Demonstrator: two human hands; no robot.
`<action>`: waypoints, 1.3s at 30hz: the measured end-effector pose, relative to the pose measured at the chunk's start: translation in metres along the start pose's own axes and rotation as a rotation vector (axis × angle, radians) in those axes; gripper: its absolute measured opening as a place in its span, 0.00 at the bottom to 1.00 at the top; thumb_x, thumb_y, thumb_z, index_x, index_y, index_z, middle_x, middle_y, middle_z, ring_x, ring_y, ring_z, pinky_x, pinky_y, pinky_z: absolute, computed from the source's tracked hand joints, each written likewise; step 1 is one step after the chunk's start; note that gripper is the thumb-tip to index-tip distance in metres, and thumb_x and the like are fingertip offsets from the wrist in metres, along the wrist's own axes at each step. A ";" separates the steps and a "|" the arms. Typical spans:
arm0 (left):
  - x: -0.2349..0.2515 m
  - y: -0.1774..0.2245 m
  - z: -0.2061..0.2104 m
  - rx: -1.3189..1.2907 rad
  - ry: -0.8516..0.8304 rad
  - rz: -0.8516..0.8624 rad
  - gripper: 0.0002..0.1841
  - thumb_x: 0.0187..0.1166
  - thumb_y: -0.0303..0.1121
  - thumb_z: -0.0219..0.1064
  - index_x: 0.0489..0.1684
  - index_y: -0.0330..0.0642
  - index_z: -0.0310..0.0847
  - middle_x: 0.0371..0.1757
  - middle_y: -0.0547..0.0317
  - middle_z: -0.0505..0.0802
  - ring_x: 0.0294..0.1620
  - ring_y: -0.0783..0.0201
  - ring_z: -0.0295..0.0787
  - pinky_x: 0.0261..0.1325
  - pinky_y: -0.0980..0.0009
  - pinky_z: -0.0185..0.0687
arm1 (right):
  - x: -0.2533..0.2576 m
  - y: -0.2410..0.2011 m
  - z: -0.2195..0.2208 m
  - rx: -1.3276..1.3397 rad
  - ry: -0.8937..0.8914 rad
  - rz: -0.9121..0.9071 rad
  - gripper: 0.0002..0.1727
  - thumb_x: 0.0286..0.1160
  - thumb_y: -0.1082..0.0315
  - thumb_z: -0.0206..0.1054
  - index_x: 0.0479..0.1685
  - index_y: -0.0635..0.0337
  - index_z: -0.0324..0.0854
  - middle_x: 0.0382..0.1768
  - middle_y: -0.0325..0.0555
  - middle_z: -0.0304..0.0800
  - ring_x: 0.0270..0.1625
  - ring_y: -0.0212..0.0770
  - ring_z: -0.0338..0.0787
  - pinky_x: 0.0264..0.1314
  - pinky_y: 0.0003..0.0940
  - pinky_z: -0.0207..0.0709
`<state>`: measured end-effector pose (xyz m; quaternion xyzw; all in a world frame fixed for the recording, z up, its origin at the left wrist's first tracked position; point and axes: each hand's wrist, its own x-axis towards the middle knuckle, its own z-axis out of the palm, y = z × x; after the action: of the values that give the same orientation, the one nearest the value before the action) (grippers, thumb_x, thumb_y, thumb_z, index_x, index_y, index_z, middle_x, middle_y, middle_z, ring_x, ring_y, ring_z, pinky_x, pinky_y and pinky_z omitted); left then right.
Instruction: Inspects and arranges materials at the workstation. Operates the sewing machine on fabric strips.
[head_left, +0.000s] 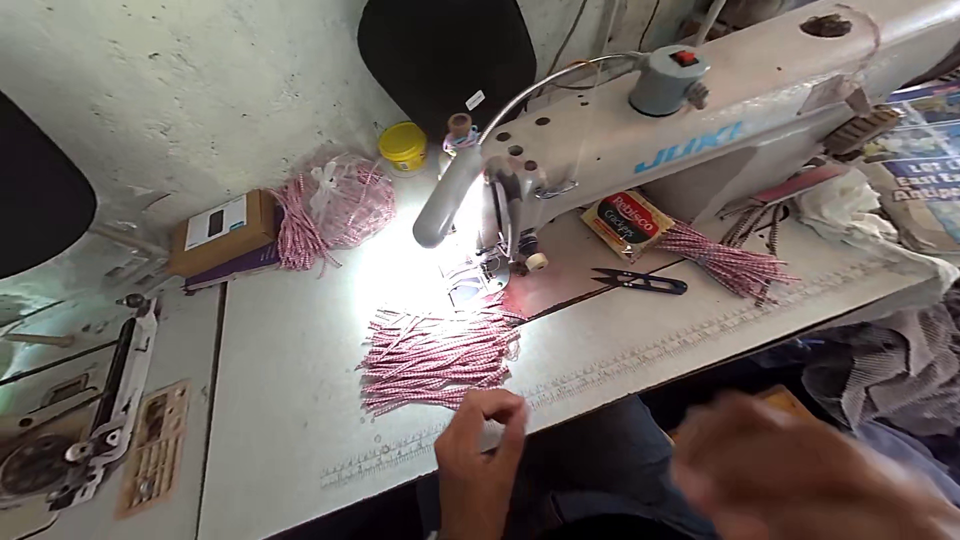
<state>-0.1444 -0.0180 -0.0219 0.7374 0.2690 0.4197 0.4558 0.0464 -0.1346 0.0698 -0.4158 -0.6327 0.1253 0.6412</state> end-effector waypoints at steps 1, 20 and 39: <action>0.010 -0.001 -0.008 0.088 0.031 0.012 0.07 0.81 0.32 0.70 0.46 0.38 0.87 0.44 0.62 0.96 0.46 0.77 0.93 0.54 0.79 0.90 | -0.001 0.015 -0.001 -0.094 0.008 0.041 0.09 0.88 0.59 0.62 0.49 0.52 0.85 0.49 0.34 0.89 0.54 0.26 0.87 0.58 0.21 0.81; 0.137 -0.058 0.004 0.844 -0.253 0.018 0.09 0.82 0.29 0.67 0.46 0.40 0.95 0.56 0.48 0.95 0.61 0.48 0.91 0.66 0.49 0.83 | 0.018 0.176 0.044 -0.910 -0.278 0.385 0.18 0.85 0.60 0.61 0.62 0.59 0.90 0.66 0.61 0.88 0.72 0.68 0.82 0.69 0.69 0.72; 0.134 -0.063 0.011 0.814 -0.302 0.179 0.09 0.79 0.20 0.64 0.41 0.32 0.93 0.55 0.44 0.96 0.61 0.49 0.94 0.66 0.54 0.85 | 0.012 0.179 0.059 -0.963 -0.262 0.386 0.21 0.87 0.59 0.55 0.68 0.55 0.88 0.69 0.60 0.87 0.76 0.69 0.79 0.74 0.74 0.64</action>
<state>-0.0682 0.1094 -0.0311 0.9302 0.2779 0.2050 0.1241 0.0601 0.0069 -0.0537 -0.7526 -0.6054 -0.0125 0.2588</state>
